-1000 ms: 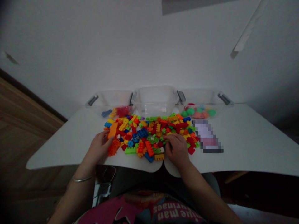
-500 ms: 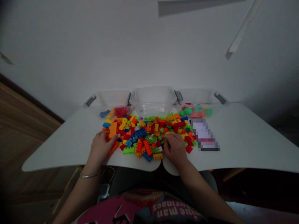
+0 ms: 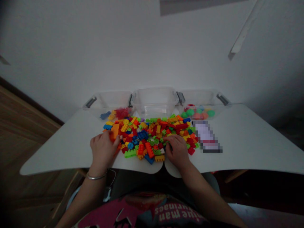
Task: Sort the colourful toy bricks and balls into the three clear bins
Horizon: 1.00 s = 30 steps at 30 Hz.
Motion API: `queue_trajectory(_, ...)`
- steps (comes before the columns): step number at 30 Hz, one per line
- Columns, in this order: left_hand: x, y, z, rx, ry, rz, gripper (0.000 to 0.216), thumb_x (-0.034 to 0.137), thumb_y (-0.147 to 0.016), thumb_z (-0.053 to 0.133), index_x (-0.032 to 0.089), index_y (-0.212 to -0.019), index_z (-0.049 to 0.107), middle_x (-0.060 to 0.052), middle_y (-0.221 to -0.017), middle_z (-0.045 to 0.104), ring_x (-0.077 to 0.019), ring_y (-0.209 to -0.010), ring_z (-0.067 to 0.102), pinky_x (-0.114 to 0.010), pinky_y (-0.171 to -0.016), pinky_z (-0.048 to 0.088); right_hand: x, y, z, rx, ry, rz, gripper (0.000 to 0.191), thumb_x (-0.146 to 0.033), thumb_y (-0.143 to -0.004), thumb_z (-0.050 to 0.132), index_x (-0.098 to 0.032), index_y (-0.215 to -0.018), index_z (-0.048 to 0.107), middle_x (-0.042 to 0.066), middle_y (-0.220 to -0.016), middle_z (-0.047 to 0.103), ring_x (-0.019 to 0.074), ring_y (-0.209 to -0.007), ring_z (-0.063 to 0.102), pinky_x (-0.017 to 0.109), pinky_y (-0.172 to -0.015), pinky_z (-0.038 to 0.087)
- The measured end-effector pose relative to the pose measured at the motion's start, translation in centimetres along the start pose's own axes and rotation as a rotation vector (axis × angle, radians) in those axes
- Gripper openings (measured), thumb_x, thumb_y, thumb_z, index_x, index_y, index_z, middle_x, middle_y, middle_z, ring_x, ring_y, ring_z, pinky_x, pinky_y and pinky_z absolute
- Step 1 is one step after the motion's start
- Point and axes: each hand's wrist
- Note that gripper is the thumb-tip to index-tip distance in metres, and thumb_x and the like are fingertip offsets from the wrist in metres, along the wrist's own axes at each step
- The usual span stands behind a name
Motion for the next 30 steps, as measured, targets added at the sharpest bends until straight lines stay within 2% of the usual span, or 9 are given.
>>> queue_trajectory(8, -0.01, 0.04, 0.41, 0.000, -0.057, 0.055, 0.052, 0.048, -0.091, 0.036, 0.007, -0.115, 0.058, -0.018, -0.093, 0.067, -0.0344, -0.092, 0.060, -0.044, -0.085, 0.037, -0.10, 0.01, -0.13, -0.014, -0.010, 0.030, 0.023, -0.012, -0.083, 0.049, -0.022, -0.096, 0.065, 0.006, -0.092, 0.071, 0.0233, -0.093, 0.063, 0.041, -0.086, 0.049)
queue_trajectory(12, 0.23, -0.14, -0.01, -0.053, -0.061, 0.081, 0.046, 0.041, -0.091, 0.037, 0.007, -0.114, 0.058, -0.017, -0.093, 0.066, -0.0327, -0.090, 0.061, -0.044, -0.085, 0.038, -0.13, 0.04, -0.13, -0.003, 0.005, 0.006, 0.021, -0.012, -0.084, 0.049, -0.021, -0.096, 0.064, 0.006, -0.090, 0.071, 0.0232, -0.092, 0.062, 0.041, -0.085, 0.049)
queue_trajectory(17, 0.27, -0.39, 0.09, -0.078, -0.032, 0.138, 0.047, 0.039, -0.094, 0.035, 0.006, -0.121, 0.055, -0.019, -0.100, 0.063, -0.0328, -0.095, 0.059, -0.044, -0.086, 0.041, -0.19, 0.31, -0.09, 0.003, 0.017, -0.008, 0.020, -0.012, -0.083, 0.050, -0.019, -0.095, 0.064, 0.007, -0.090, 0.071, 0.0233, -0.091, 0.062, 0.040, -0.085, 0.049)
queue_trajectory(23, 0.10, -0.27, 0.40, -0.016, 0.103, 0.088, 0.051, 0.040, -0.089, 0.047, 0.008, -0.128, 0.051, -0.019, -0.108, 0.057, -0.0312, -0.096, 0.058, -0.040, -0.082, 0.047, -0.33, 0.63, -0.09, 0.001, 0.007, 0.012, 0.022, -0.012, -0.083, 0.050, -0.021, -0.095, 0.065, 0.006, -0.092, 0.071, 0.0235, -0.092, 0.062, 0.041, -0.086, 0.048)
queue_trajectory(27, 0.07, -0.26, 0.15, 0.034, 0.073, 0.115, 0.047, 0.040, -0.089, 0.049, 0.011, -0.125, 0.054, -0.017, -0.109, 0.054, -0.0305, -0.092, 0.058, -0.041, -0.080, 0.048, -0.36, 0.60, -0.14, 0.003, 0.012, -0.005, 0.022, -0.012, -0.082, 0.050, -0.021, -0.095, 0.065, 0.006, -0.091, 0.071, 0.0236, -0.092, 0.062, 0.041, -0.086, 0.049)
queue_trajectory(30, -0.14, -0.46, 0.30, 0.077, 0.104, 0.119, 0.046, 0.040, -0.089, 0.050, 0.013, -0.126, 0.054, -0.017, -0.113, 0.052, -0.0301, -0.096, 0.058, -0.041, -0.082, 0.048, -0.38, 0.55, -0.17, -0.005, 0.005, 0.004, 0.024, -0.013, -0.082, 0.050, -0.022, -0.096, 0.066, 0.006, -0.090, 0.070, 0.0237, -0.092, 0.062, 0.041, -0.085, 0.049)
Point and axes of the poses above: each hand's wrist, its own y-axis away from the middle knuckle, its own z-axis out of the palm, x = y × z
